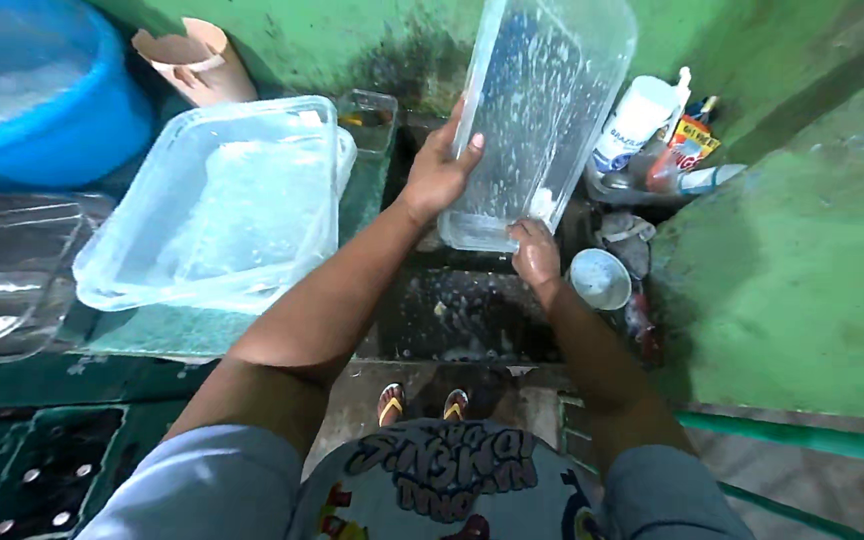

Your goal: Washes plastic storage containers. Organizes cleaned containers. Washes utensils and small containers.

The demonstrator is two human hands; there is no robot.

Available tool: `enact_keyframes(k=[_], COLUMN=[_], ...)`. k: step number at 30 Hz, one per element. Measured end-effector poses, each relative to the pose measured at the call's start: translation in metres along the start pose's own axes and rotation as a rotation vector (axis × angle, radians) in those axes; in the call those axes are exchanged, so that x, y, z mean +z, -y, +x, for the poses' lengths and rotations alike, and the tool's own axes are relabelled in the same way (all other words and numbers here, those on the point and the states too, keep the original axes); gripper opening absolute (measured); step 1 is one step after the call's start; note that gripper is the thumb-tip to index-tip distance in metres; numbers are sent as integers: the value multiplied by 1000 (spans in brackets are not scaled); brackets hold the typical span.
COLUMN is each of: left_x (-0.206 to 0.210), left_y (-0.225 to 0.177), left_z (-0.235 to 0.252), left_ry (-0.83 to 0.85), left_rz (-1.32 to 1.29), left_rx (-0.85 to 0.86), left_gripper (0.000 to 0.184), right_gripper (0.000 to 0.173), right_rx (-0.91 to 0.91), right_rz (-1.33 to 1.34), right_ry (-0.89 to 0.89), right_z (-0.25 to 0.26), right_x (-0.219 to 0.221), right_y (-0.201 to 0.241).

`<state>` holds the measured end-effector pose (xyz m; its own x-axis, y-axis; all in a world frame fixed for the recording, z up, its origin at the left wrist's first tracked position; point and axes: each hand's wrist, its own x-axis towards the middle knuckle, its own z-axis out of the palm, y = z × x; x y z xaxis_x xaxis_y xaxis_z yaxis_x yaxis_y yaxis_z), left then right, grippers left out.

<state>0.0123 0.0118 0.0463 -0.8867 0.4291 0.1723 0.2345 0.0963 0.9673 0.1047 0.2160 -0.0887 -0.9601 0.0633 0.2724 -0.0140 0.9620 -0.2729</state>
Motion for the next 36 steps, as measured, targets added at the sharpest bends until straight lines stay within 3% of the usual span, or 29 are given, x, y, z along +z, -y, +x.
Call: enact_keyframes(k=[3,6,8,10,12,14,16,19,21,23,26,29,31,34,36], left_x=[-7,14,33,37,28,13,-5,-31,-40,-36,-3,38,44,20,0], left_y=[-6,15,33,39,37,31,21,2,-9,-6,18,32,29,15,-4], left_z=[-8,-33,-41,-35,-28,-22,-19,-15,-14,-23,-37,-33,-17,-1,2], left_ry=[120,13,-83,-163,-187,-199,-187,-116,-99,-133,-232,-281,-363,-397,-344], left_rz=[-138,-205,-236,-226,-224,-271,-271,-230,-290,-389,-498,-456,-435,-379,-314], left_rx=[117,174,132,46,-54,-172,-281,-384,-333,-146,93,-40,-86,-139,-240], left_gripper=[100,132,123,90,63,53,57,58,54,57,91,86,76,57,57], right_gripper=[42,38,41,50,60,52,49,44,43,44,43,42,48,55,44], right_rx=[44,62,43,41,1,-207,-319,-156,-40,-4,31,89,91,-68,-310], right_rz=[161,286,364,381,278,106,11,-80,-84,-63,55,215,255,243,156], right_ry=[-119,-237,-244,-159,59,123,104,111,119,117,105,179,220,316,322], right_z=[9,20,23,28,32,32,31,32,38,42,46,47,50,44,34], right_x=[-14,-29,-36,-41,-41,-26,-17,-29,-48,-58,-65,-71,-70,-58,-37], right_y=[30,77,108,128,125,98,56,-6,-24,-16,22,82,107,102,73])
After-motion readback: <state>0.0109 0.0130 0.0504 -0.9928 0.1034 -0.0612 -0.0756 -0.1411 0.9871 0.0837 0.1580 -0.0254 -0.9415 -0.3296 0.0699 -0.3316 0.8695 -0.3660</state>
